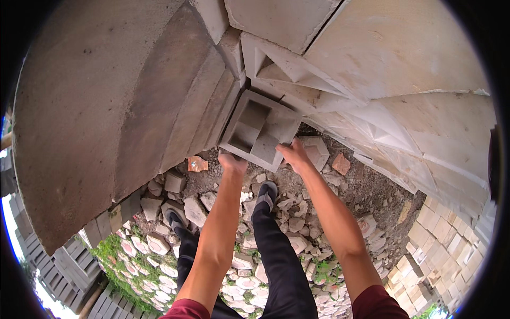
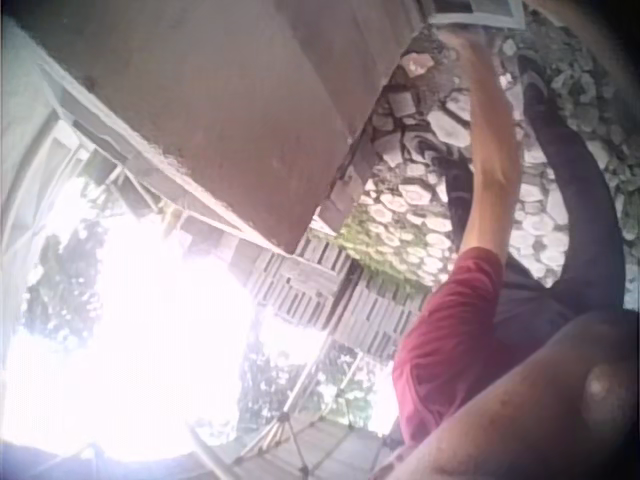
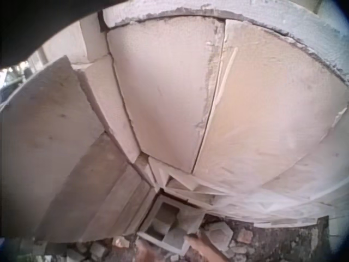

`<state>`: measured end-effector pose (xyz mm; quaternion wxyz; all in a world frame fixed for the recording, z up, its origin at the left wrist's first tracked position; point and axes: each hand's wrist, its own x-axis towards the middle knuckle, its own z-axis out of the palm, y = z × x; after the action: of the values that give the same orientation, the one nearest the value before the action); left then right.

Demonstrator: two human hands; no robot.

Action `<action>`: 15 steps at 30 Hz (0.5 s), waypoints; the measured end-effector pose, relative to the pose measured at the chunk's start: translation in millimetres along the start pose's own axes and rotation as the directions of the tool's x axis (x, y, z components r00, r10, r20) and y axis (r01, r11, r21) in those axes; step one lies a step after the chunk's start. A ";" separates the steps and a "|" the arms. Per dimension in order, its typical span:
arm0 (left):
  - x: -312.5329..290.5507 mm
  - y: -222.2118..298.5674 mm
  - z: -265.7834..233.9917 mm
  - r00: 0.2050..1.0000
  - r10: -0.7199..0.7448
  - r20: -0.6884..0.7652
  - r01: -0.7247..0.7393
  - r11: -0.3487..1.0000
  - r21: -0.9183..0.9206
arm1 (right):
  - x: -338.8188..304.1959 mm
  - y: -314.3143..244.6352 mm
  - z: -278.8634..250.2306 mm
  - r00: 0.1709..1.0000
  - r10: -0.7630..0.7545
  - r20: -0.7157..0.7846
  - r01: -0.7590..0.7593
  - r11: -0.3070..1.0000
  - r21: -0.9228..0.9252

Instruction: The person picks up individual concrete ventilation blocks from a pile on the ground and places them into a vertical stack against a wall. They use both hands to lift and orient each block before setting it down.

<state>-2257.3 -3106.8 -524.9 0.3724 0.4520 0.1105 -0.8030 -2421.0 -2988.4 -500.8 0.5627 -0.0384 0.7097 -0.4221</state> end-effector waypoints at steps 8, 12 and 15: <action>2.5 -10.4 13.2 0.998 0.061 -0.024 -0.058 0.991 0.117 | 5.1 -13.6 -17.0 0.987 0.083 0.139 -0.080 0.996 -0.025; -5.4 0.4 2.0 0.996 0.037 0.083 -0.050 0.985 0.163 | -16.2 -30.5 -5.6 0.984 0.119 0.134 -0.135 0.984 0.117; -18.4 -12.4 18.4 0.981 -0.010 -0.192 0.066 0.956 0.287 | -21.2 -8.2 -3.8 0.991 0.130 0.027 -0.133 0.986 0.104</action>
<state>-2272.1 -3098.5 -501.6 0.2738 0.5737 0.0340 -0.7712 -2419.9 -2980.3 -479.2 0.5977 0.0342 0.6816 -0.4207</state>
